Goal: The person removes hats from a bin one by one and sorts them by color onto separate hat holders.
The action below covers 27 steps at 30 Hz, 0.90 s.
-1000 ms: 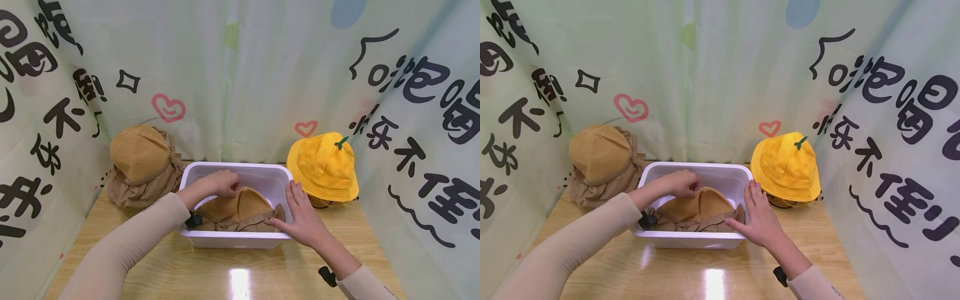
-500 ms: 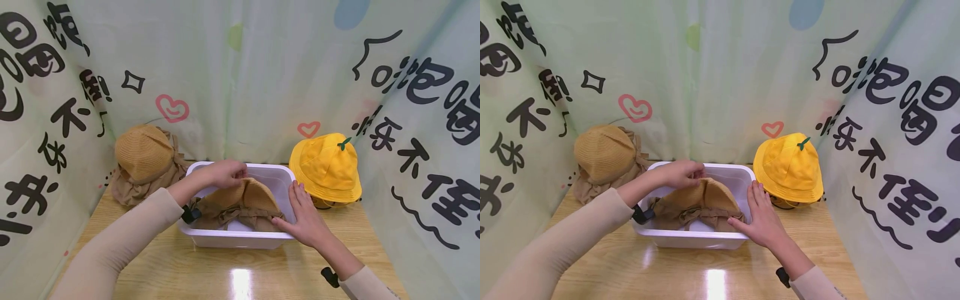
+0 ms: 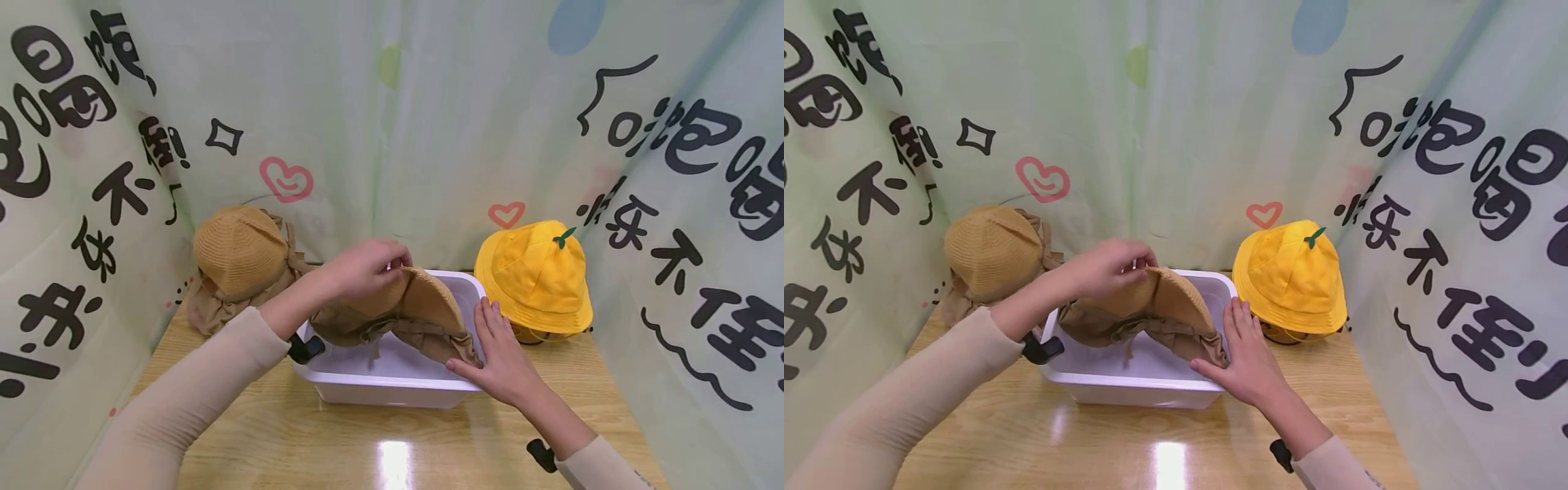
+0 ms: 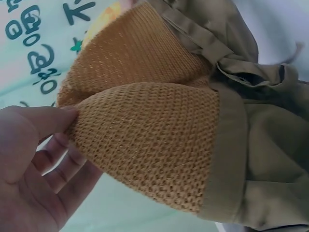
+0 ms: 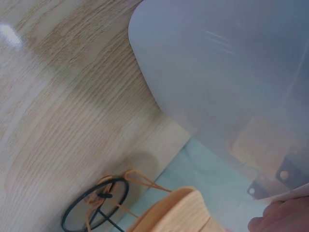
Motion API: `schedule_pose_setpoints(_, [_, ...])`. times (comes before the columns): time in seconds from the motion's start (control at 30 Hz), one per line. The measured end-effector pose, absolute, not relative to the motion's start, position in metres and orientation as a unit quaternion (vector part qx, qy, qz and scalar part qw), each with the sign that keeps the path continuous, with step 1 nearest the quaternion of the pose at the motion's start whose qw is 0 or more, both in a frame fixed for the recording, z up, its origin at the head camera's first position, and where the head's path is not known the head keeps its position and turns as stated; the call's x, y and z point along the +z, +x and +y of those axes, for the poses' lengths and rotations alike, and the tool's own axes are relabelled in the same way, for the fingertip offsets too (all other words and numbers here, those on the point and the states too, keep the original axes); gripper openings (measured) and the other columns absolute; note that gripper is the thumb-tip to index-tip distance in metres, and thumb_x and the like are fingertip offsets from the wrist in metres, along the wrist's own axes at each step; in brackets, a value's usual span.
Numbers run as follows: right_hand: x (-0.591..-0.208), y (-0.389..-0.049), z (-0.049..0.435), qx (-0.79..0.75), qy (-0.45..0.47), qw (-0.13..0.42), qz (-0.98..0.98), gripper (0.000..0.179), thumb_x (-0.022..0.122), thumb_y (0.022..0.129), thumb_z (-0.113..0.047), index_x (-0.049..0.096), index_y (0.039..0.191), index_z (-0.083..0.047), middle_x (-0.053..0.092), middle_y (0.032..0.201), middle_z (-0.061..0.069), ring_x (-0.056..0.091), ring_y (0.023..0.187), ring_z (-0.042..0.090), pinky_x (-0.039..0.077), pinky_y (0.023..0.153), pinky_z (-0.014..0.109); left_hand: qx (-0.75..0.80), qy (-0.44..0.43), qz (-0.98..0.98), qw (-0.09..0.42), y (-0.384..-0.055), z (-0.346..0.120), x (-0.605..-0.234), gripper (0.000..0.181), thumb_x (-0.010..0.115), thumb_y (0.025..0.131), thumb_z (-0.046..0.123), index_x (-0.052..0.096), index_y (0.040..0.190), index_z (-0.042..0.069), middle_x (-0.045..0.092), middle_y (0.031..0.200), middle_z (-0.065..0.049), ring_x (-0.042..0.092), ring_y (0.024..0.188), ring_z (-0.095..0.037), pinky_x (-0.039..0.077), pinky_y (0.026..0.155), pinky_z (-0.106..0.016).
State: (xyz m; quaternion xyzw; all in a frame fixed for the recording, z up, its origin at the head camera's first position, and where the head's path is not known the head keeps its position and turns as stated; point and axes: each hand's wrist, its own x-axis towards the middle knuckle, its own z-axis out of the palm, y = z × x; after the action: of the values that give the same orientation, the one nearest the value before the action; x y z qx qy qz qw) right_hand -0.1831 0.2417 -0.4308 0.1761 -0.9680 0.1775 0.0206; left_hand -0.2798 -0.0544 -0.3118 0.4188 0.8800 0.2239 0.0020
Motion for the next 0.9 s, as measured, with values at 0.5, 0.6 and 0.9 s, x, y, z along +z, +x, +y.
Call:
schedule_pose_setpoints(0.5, [-0.433, -0.183, 0.241, 0.184, 0.176, 0.024, -0.967, 0.116, 0.066, 0.082, -0.067, 0.015, 0.157, 0.005, 0.005, 0.166, 0.020, 0.002, 0.153, 0.038, 0.011, 0.121, 0.057, 0.242, 0.423, 0.853, -0.188, -0.270, -0.081, -0.284, 0.013, 0.061, 0.098, 0.009, 0.069, 0.107, 0.011, 0.067, 0.102, 0.000, 0.062, 0.090, -0.015, 0.051, 0.081, -0.032])
schedule_pose_setpoints(0.6, [-0.433, -0.183, 0.241, 0.184, 0.178, 0.026, -0.966, 0.118, 0.068, 0.080, -0.066, 0.015, 0.157, 0.005, 0.005, 0.166, 0.021, 0.003, 0.153, 0.040, 0.011, 0.121, 0.057, 0.245, 0.419, 0.849, -0.209, -0.270, -0.088, -0.279, 0.012, 0.062, 0.098, 0.009, 0.070, 0.106, 0.010, 0.067, 0.100, 0.000, 0.062, 0.089, -0.015, 0.051, 0.081, -0.032])
schedule_pose_setpoints(0.9, [-0.432, -0.183, 0.242, 0.187, 0.173, 0.012, -0.967, 0.121, 0.069, 0.078, -0.068, 0.013, 0.157, 0.004, 0.004, 0.167, 0.020, 0.003, 0.153, 0.041, 0.009, 0.122, 0.054, 0.252, 0.417, 0.837, -0.250, -0.267, -0.106, -0.267, 0.011, 0.062, 0.096, 0.005, 0.071, 0.103, 0.007, 0.067, 0.097, -0.003, 0.061, 0.086, -0.016, 0.050, 0.078, -0.029])
